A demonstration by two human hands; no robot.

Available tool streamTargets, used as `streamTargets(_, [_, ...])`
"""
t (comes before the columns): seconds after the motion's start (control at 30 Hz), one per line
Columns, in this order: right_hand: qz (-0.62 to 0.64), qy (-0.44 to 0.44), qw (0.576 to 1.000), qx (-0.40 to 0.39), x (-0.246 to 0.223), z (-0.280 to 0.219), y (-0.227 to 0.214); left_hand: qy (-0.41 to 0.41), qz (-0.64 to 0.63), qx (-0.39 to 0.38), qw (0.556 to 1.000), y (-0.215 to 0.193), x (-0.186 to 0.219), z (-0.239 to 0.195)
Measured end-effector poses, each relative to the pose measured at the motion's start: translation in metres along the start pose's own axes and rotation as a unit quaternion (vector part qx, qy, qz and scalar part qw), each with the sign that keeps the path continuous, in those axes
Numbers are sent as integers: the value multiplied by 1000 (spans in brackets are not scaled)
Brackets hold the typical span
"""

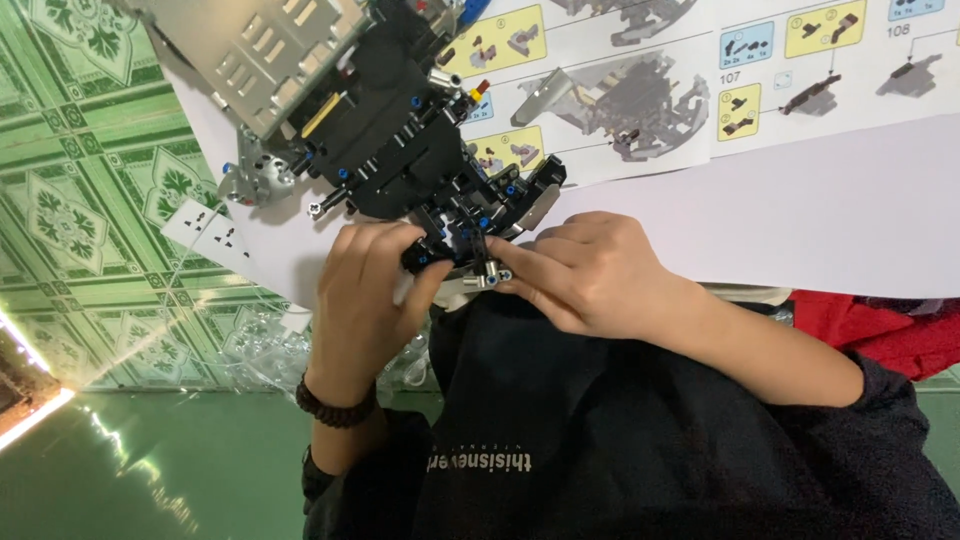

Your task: The person assembles a complex mechanical model using small plastic bricks, following a printed instruction manual. They pick up individual pieces and attach them to the main structure, occasionally rotating the model to access different connection points.

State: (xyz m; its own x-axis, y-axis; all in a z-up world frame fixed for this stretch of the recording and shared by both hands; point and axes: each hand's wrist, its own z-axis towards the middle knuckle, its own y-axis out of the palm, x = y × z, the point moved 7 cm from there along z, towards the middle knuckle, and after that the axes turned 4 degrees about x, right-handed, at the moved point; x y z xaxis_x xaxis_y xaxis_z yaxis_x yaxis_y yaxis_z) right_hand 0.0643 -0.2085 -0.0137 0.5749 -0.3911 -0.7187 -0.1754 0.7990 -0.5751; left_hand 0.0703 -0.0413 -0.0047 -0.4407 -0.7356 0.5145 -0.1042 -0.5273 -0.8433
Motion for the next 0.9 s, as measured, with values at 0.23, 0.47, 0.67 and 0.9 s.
streamTargets(0.23, [-6,29,999,-17,0,6,1,105,126,-20,986,10,-4,-2])
streamTargets(0.47, [-8,35,999,-22,0,5,1,131,131,-44,982,12,-6,0])
streamTargets(0.67, [-1,43,999,-27,1,7,1,128,103,-92,982,12,-10,3])
streamTargets(0.9, [-3,30,999,-29,0,6,2,109,90,-92,986,10,-12,3])
